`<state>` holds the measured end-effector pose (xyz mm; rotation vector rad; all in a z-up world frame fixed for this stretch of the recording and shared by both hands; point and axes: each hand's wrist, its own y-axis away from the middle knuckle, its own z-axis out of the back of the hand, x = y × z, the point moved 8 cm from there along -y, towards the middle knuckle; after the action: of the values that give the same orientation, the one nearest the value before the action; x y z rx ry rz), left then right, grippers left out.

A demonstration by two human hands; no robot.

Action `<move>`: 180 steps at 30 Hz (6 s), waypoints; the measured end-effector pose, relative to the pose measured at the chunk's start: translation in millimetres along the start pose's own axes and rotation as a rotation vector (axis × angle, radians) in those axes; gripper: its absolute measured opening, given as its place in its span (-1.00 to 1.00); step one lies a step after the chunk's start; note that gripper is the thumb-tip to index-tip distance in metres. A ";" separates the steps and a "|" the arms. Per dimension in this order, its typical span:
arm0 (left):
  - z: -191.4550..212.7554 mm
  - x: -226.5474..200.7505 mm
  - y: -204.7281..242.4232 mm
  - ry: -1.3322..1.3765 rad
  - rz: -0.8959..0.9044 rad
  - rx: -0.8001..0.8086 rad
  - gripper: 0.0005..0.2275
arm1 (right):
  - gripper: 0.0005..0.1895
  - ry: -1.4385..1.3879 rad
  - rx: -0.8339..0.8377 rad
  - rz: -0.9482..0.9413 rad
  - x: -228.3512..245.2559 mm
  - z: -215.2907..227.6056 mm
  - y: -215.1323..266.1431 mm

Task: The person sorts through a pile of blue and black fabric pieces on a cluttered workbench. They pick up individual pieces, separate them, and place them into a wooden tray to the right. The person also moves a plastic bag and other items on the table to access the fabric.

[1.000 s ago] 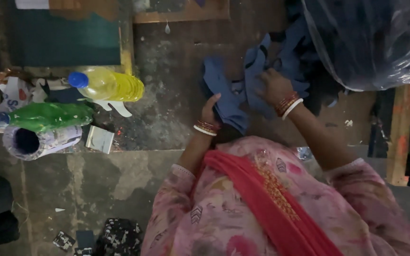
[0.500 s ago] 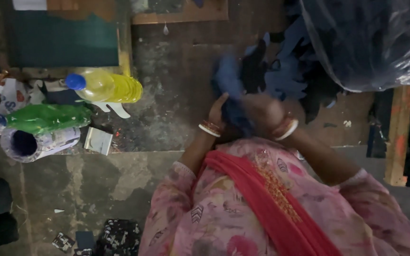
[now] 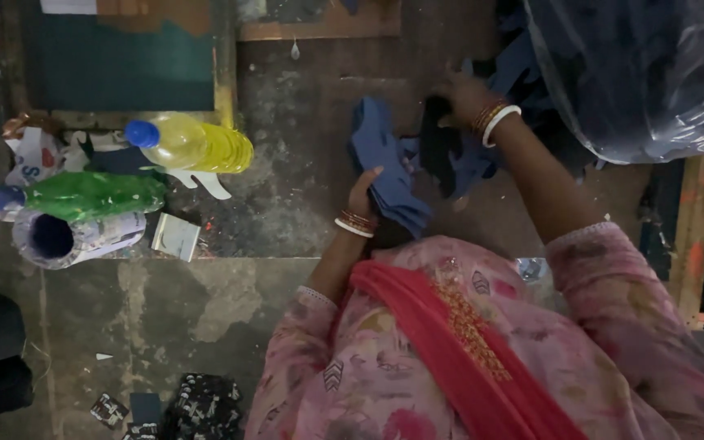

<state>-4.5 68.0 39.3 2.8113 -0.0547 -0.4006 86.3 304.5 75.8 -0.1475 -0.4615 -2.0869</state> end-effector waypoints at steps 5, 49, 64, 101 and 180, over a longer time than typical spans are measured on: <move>21.1 -3.9 -3.5 0.087 -0.050 -0.103 -0.54 | -0.29 -0.042 0.189 -0.170 6.0 20.7 10.3; 66.2 -26.2 -29.1 0.019 -0.098 -0.287 -0.52 | -0.52 -0.024 -0.495 -0.241 61.2 -32.9 148.7; -0.3 -15.5 -36.1 -1.105 -0.070 0.062 -0.30 | -0.71 -0.278 -0.085 0.219 133.0 47.5 105.7; 11.1 3.4 2.7 -0.241 -0.042 -0.145 -0.53 | -0.70 -0.689 -0.325 -0.158 112.0 -18.8 137.2; 86.7 -45.6 11.4 -0.076 -0.178 -0.116 -0.49 | -0.25 -0.141 -0.262 -0.347 -3.5 -27.2 4.7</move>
<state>-72.4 35.8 -24.6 2.6942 0.1971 -0.5333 94.3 294.7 51.1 -0.3939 -0.3105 -2.4849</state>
